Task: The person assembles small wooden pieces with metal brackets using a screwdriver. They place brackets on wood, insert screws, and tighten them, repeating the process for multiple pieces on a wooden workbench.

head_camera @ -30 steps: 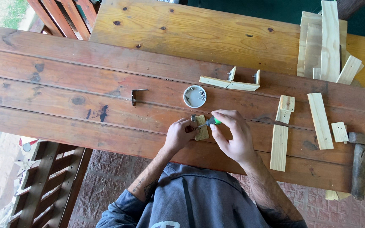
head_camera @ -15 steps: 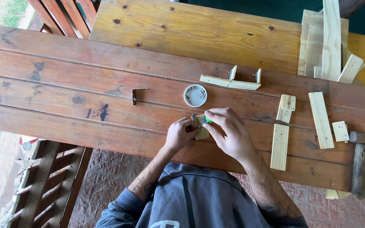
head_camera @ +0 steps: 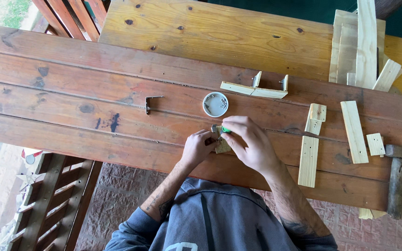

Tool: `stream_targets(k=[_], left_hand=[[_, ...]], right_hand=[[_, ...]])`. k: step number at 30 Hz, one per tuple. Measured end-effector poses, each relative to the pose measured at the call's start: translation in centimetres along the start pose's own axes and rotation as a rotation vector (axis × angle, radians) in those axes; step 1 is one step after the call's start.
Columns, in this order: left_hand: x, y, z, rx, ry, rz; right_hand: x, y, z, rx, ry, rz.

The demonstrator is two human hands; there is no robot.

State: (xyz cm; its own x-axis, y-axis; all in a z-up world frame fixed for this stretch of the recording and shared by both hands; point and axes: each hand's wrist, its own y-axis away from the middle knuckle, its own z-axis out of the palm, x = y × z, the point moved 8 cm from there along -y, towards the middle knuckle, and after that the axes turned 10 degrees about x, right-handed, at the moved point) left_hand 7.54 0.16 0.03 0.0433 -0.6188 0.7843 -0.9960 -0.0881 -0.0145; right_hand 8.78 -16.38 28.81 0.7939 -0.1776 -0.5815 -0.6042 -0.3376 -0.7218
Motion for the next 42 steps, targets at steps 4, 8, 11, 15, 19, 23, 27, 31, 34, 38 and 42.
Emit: stream_targets(k=[4,8,11,15,19,23,27,31,34,38,42], left_hand=[[0.2,0.1,0.0,0.02,-0.018,-0.014],[0.9,0.2,-0.6,0.033,0.022,-0.036],[1.1,0.2,-0.9,0.033,0.026,-0.041],[0.7,0.0,-0.5,0.038,0.032,-0.045],[-0.2,0.1,0.3,0.047,0.037,-0.043],[0.3,0.2,-0.1,0.044,0.036,-0.056],[0.9,0.4,-0.5,0.027,0.051,-0.037],[1.1,0.4,-0.6,0.028,0.029,-0.03],[1.3,0.5,-0.8,0.03,0.032,-0.022],[1.5,0.5,-0.8,0.029,0.038,-0.001],[0.9,0.5,-0.4,0.041,0.037,0.005]], right_hand=[[0.3,1.3,0.5,0.045,0.043,-0.003],[0.6,0.9,-0.2,0.064,0.043,-0.001],[0.2,0.1,-0.2,0.051,0.008,0.026],[0.6,0.8,-0.6,0.129,0.051,0.027],[2.5,3.7,-0.2,0.18,0.14,-0.027],[0.1,1.2,-0.5,0.117,0.122,-0.034],[-1.1,-0.6,-0.3,0.036,-0.041,0.056],[0.4,0.8,-0.4,0.073,0.031,0.007],[2.5,3.0,-0.9,0.157,0.085,-0.005],[1.5,4.0,-0.9,0.173,0.174,-0.099],[-1.5,0.8,-0.4,-0.002,-0.04,0.02]])
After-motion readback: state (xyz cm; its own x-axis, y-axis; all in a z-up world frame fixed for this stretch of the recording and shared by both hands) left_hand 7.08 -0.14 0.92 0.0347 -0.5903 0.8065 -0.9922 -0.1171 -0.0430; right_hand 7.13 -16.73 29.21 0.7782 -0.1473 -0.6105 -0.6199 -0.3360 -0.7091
